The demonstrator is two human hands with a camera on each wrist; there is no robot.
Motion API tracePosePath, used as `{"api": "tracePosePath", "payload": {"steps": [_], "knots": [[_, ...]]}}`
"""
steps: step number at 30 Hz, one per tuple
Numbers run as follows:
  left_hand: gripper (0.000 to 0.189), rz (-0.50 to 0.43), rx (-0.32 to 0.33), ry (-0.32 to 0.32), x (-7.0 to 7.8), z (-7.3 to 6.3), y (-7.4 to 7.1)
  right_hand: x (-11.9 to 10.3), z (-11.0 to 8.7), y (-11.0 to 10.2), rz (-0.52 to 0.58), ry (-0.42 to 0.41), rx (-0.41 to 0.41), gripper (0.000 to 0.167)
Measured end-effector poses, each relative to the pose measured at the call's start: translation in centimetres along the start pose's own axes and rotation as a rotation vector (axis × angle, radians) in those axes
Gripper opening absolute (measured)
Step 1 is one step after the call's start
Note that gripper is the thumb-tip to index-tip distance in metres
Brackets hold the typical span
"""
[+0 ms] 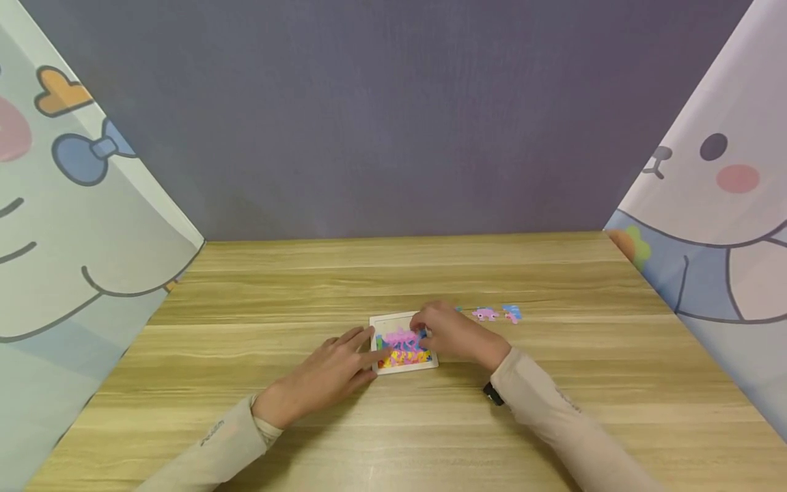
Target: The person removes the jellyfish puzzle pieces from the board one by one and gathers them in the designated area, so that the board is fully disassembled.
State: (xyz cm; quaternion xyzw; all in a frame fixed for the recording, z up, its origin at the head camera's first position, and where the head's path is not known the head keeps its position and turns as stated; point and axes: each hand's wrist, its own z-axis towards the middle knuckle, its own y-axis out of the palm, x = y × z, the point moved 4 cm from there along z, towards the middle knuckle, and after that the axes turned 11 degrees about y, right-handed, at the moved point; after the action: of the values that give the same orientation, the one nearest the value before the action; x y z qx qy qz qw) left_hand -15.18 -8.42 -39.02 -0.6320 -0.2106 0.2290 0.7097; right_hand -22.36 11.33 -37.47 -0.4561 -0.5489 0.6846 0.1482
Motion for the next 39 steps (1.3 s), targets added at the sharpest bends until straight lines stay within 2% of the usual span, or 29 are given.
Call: {"api": "tracePosePath", "payload": {"steps": [6, 14, 22, 31, 39], "knots": [[0.037, 0.023, 0.010, 0.008, 0.0, 0.1, 0.1, -0.3, -0.3, 0.4, -0.021, 0.044, -0.006, 0.019], [0.038, 0.010, -0.005, -0.012, -0.1, 0.1, 0.0, -0.6, -0.4, 0.4, -0.025, 0.085, 0.009, 0.021], [0.038, 0.000, -0.010, -0.018, 0.0, 0.1, -0.1, -0.7, -0.1, 0.0, 0.031, 0.042, 0.029, 0.015], [0.038, 0.024, 0.002, 0.001, 0.1, 0.1, -0.2, -0.8, -0.3, -1.2, 0.062, 0.000, 0.055, 0.018], [0.038, 0.034, 0.011, 0.009, 0.2, 0.1, -0.2, -1.0, -0.7, -2.2, 0.109, 0.019, 0.033, 0.015]]}}
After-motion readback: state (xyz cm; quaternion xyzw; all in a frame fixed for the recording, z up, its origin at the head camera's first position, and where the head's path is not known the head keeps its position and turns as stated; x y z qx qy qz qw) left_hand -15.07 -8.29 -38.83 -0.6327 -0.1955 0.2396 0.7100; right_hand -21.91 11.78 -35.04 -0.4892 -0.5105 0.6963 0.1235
